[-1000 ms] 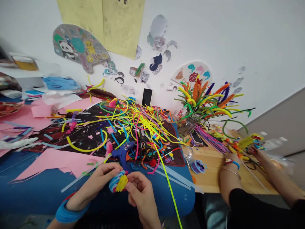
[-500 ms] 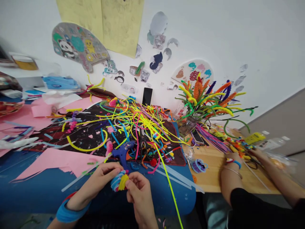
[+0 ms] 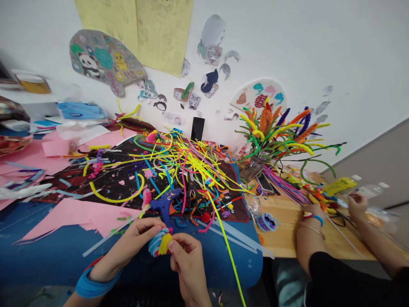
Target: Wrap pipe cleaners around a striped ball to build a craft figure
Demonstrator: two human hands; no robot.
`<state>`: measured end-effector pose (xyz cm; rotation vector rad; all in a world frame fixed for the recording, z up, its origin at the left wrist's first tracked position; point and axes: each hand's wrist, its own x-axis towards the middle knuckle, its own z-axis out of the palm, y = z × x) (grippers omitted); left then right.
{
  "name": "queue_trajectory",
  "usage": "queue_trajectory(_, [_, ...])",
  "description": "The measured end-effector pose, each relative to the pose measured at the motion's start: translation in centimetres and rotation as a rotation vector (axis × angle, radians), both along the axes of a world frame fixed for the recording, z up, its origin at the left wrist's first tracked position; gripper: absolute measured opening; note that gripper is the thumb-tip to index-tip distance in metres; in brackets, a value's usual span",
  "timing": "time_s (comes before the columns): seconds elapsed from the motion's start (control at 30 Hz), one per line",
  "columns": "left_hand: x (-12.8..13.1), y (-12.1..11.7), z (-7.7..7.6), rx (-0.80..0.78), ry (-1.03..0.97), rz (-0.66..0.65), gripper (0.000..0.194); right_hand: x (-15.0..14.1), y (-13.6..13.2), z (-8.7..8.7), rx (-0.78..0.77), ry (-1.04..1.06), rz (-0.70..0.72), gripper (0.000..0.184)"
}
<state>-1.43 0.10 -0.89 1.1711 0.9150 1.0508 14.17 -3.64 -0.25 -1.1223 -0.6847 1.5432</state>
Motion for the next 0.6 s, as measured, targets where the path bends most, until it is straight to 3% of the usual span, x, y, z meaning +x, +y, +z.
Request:
queue_trajectory(0.27, [0.4, 0.1, 0.1, 0.009, -0.001, 0.061, 0.030, 0.2, -0.1, -0.5, 0.040, -0.011, 0.057, 0.047])
queue_trajectory(0.47, [0.5, -0.5, -0.1, 0.096, -0.025, 0.213, 0.028, -0.1, 0.1, -0.2, 0.071, 0.039, -0.105, 0.048])
queue_trajectory(0.6, [0.9, -1.4, -0.2, 0.108, 0.024, 0.146, 0.024, -0.1, 0.2, 0.3, 0.097, 0.124, -0.204, 0.044])
